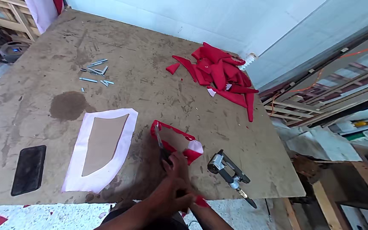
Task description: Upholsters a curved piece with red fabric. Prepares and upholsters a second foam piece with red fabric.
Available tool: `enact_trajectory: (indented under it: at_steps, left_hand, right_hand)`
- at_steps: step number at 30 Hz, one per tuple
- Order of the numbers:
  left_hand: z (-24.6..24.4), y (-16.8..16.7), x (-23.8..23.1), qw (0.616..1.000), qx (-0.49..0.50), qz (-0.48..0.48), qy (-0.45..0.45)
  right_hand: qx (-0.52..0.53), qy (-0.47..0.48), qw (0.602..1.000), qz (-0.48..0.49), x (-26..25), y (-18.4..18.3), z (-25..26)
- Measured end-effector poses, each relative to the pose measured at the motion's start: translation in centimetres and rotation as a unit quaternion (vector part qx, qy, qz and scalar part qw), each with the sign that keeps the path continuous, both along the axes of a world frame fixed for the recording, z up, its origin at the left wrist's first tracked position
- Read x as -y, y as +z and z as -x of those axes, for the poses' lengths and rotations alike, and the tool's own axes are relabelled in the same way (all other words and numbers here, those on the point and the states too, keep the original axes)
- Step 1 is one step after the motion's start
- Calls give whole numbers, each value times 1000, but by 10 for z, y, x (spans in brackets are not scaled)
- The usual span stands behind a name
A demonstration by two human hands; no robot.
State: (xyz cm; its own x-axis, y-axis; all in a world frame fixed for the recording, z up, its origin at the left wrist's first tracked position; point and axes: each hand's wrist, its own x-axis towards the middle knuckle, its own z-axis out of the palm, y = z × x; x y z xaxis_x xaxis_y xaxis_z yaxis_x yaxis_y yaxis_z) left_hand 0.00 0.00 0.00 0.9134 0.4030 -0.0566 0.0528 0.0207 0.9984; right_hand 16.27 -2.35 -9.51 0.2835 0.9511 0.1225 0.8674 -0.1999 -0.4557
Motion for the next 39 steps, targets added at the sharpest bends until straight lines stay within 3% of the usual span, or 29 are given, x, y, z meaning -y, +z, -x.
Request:
enact_trajectory:
  at_steps: [2,5,8,10,13,16,18,20,22,26,29,32,39]
  left_hand:
    - [64,-14,-2,996,-86,-3,30]
    - [171,-62,8,980,-157,-49,114]
    - [241,-80,10,927,-355,-113,44]
    - [251,-79,13,881,-448,-152,9]
    - [200,-68,15,862,-443,-221,108]
    - [81,-59,11,889,-288,-289,207]
    - [9,-78,2,908,-223,-311,171]
    - [-27,-114,-14,907,-206,-345,124]
    - [-31,-135,-28,909,-168,-361,123]
    - [-28,-130,-27,907,-114,-379,142]
    - [-42,-125,-18,884,-112,-433,137]
    - [-50,-123,-5,858,-134,-479,127]
    - [-54,-126,9,883,-128,-428,144]
  right_hand:
    - [-35,-52,998,-5,5,16,-38]
    - [-73,-109,991,8,4,22,-115]
    - [-115,-111,986,36,-15,5,-163]
    - [-159,-114,977,79,-27,-8,-162]
    - [-235,-144,954,117,-23,-10,-135]
    - [-286,-165,936,119,9,-8,-118]
    - [-328,-170,921,125,43,3,-110]
    - [-414,-156,884,148,87,19,-103]
    - [-501,-123,838,180,137,24,-102]
    - [-595,-45,748,291,205,22,-91]
    - [-580,-39,758,296,207,3,-87]
    - [-602,-66,743,284,189,-2,-82]
    - [-612,-92,725,301,160,-4,-73]
